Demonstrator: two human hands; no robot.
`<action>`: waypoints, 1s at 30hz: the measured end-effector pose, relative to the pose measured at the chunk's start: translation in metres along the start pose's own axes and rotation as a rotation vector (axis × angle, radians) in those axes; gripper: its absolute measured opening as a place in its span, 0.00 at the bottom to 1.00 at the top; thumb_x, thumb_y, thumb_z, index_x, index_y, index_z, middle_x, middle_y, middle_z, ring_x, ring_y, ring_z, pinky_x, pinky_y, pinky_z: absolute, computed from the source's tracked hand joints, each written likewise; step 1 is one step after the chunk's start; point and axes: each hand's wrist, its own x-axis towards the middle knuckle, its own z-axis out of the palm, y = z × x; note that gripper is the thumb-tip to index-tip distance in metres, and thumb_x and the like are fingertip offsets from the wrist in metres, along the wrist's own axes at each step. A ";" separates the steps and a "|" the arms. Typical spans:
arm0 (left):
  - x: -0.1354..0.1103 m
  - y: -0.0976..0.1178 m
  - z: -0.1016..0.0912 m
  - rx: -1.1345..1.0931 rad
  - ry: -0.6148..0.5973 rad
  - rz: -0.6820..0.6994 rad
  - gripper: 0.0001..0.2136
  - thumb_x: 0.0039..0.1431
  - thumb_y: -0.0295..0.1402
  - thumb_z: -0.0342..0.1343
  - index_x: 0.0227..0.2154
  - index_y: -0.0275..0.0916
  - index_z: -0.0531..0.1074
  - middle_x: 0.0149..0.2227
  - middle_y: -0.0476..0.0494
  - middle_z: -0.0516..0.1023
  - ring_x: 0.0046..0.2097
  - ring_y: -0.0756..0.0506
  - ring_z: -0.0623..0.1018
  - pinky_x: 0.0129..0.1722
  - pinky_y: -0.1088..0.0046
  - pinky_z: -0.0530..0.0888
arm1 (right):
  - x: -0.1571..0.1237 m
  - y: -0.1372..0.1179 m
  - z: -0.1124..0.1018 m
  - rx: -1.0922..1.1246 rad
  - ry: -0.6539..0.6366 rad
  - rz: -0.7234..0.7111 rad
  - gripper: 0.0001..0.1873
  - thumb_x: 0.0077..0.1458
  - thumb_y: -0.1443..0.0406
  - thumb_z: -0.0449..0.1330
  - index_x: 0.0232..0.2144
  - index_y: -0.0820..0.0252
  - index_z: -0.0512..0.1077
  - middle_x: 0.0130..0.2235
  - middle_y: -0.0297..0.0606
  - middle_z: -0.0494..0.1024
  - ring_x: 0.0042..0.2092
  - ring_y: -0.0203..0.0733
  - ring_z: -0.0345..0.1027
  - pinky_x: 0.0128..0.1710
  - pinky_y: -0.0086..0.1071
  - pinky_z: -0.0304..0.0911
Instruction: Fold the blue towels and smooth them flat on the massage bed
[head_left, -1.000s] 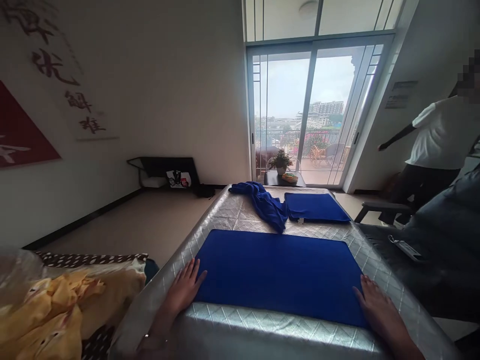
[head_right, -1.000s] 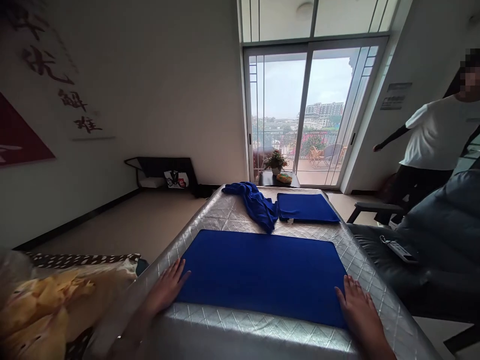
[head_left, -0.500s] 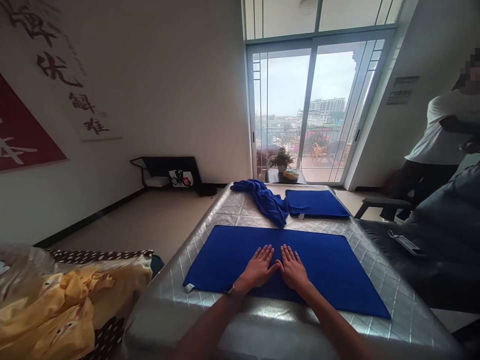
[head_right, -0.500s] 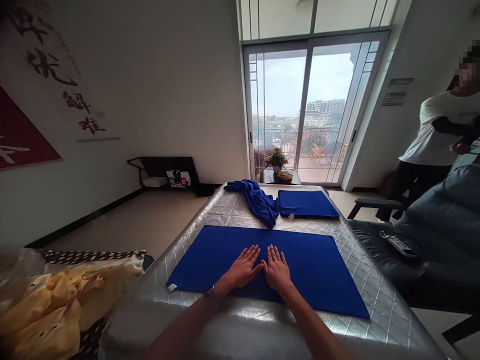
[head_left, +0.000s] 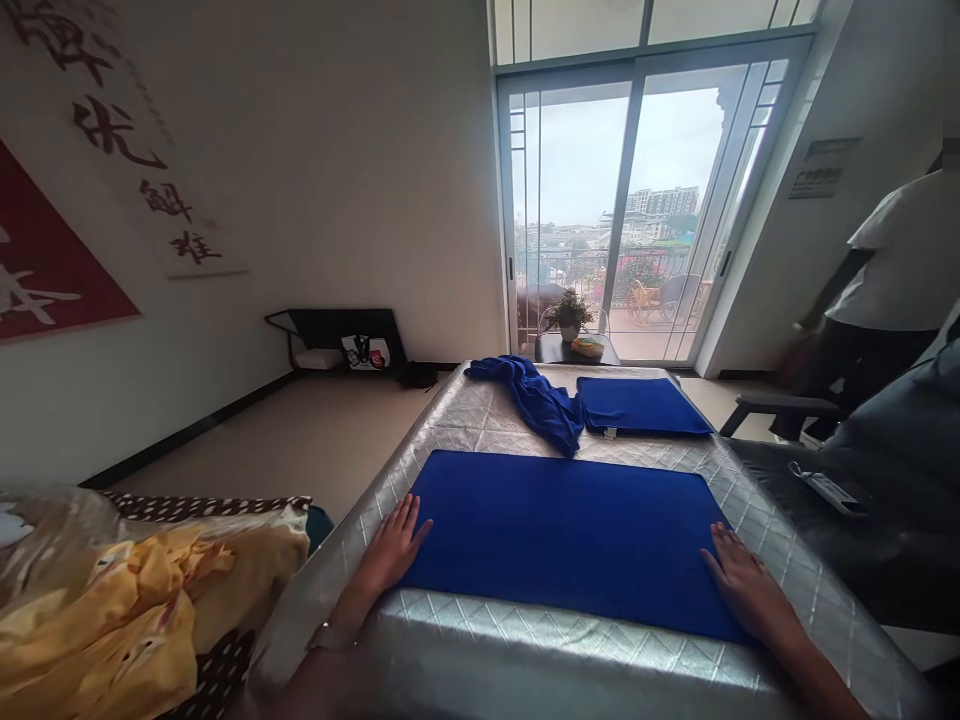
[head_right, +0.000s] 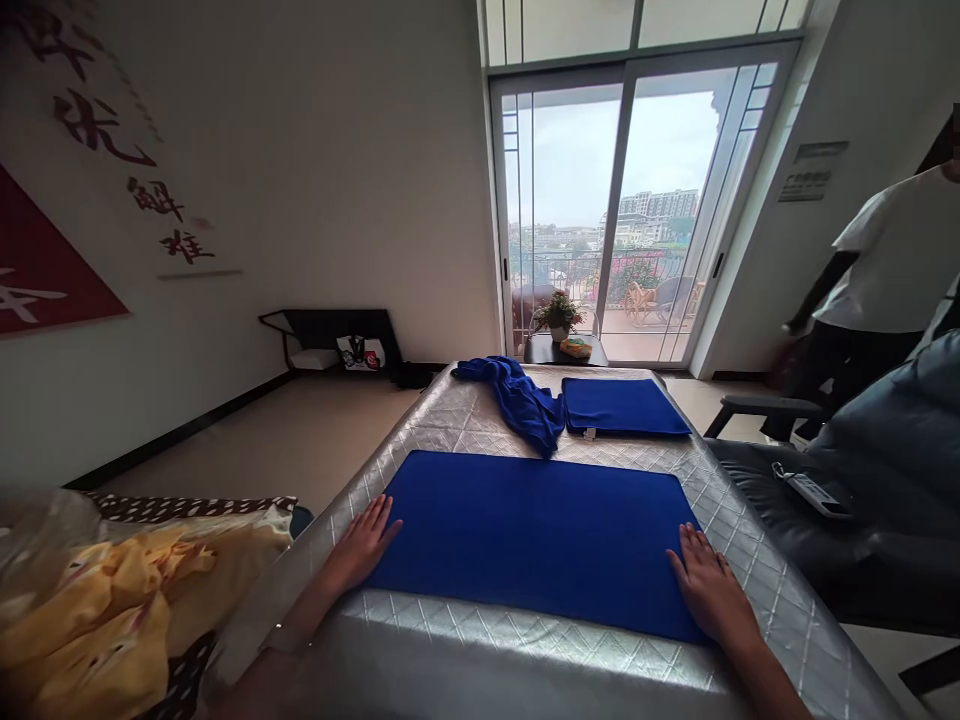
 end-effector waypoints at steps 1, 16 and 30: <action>-0.001 -0.001 0.001 -0.006 -0.004 -0.003 0.36 0.71 0.54 0.33 0.71 0.32 0.49 0.72 0.32 0.49 0.72 0.35 0.53 0.68 0.49 0.54 | -0.001 0.007 0.000 0.011 -0.002 0.007 0.39 0.62 0.57 0.38 0.68 0.75 0.56 0.71 0.51 0.53 0.72 0.49 0.43 0.69 0.49 0.46; 0.053 0.198 -0.021 -0.195 -0.066 0.464 0.33 0.73 0.51 0.29 0.72 0.33 0.47 0.72 0.35 0.48 0.73 0.40 0.48 0.70 0.54 0.51 | 0.043 -0.216 -0.058 0.211 -0.058 -0.290 0.35 0.69 0.54 0.34 0.71 0.65 0.51 0.72 0.45 0.50 0.73 0.44 0.38 0.71 0.45 0.38; 0.055 0.110 -0.008 -0.073 -0.114 0.190 0.36 0.71 0.55 0.28 0.71 0.32 0.50 0.72 0.35 0.48 0.73 0.39 0.48 0.71 0.53 0.48 | 0.046 -0.103 -0.019 0.030 -0.036 -0.001 0.37 0.66 0.53 0.36 0.70 0.67 0.52 0.72 0.45 0.49 0.73 0.47 0.38 0.70 0.47 0.36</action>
